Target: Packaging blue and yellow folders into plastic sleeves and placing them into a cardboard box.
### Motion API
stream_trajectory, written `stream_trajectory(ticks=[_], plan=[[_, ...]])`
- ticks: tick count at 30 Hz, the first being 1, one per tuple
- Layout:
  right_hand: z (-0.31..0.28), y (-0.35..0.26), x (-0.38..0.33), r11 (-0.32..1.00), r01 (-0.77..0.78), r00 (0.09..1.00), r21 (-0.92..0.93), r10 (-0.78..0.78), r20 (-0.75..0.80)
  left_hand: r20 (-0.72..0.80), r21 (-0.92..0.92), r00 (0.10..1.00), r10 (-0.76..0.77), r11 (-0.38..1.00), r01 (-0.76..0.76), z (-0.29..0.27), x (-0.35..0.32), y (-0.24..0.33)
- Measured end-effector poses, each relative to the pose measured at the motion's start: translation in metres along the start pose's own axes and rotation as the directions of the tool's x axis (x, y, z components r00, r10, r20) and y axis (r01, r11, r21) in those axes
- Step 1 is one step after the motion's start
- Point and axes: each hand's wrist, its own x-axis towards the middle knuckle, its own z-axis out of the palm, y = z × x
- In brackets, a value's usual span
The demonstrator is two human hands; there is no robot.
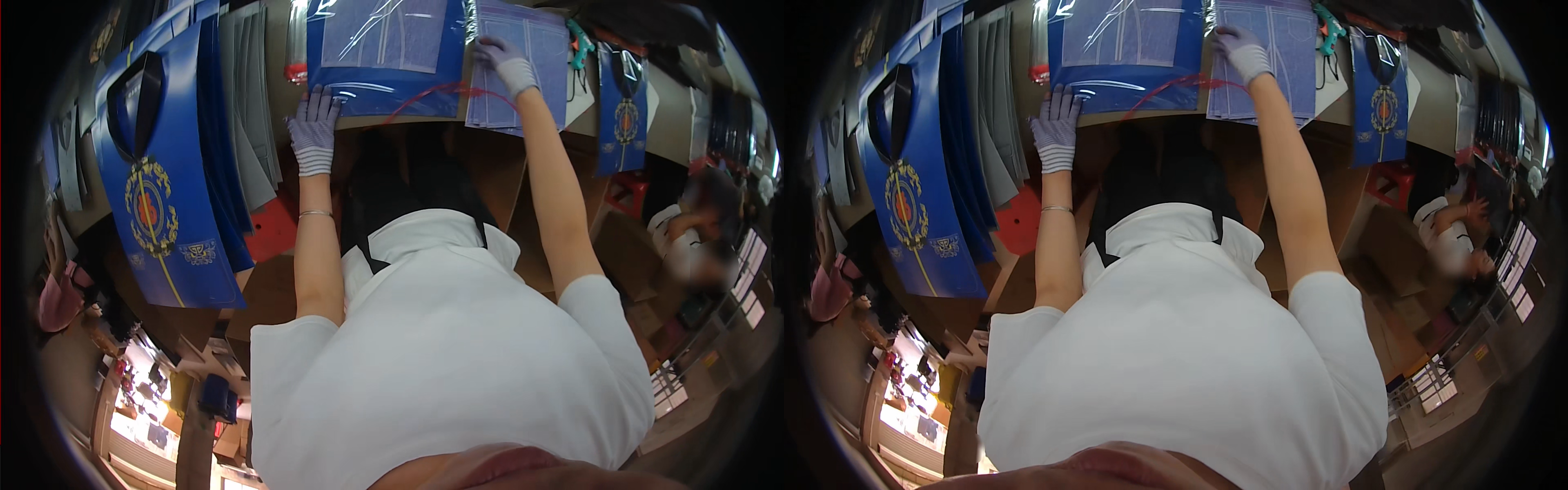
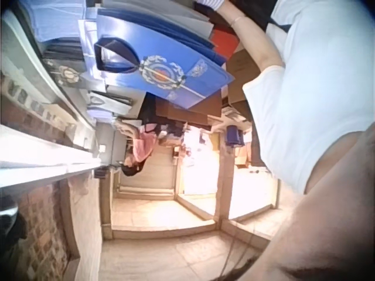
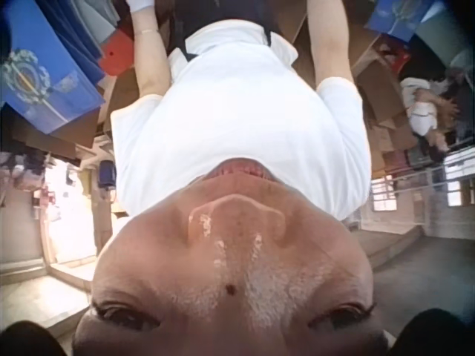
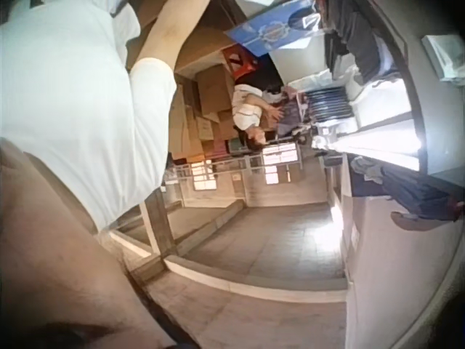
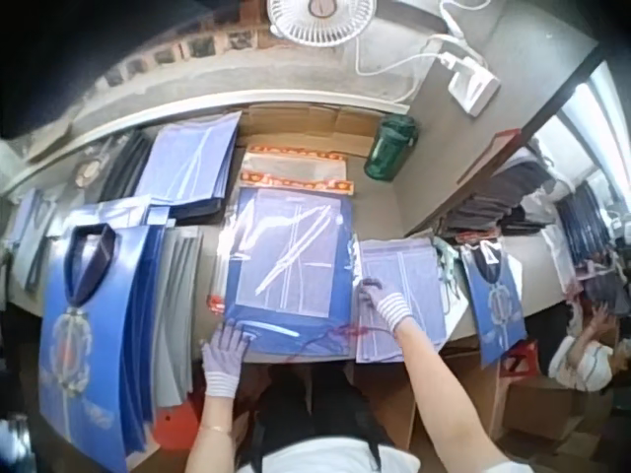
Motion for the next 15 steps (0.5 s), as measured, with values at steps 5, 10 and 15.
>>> stream_trajectory(ticks=[5, 10, 15], plan=[[0.037, -0.035, 0.001, 0.812, 0.077, 0.962, -0.578, -0.213, -0.171, -0.341, 0.317, 0.932, 0.119, 0.949, -0.005, 0.018, 0.000, -0.016], [-0.021, -0.137, -0.132, 0.809, 0.440, 0.849, -0.390, -0.516, -0.112, -0.315, 0.334, 0.944, 0.102, 0.943, 0.010, 0.007, -0.006, -0.010], [-0.252, -0.171, -0.216, 0.523, 0.348, 0.894, -0.778, -0.435, 0.108, -0.332, 0.387, 0.940, 0.080, 0.920, 0.059, 0.017, 0.008, -0.015]])
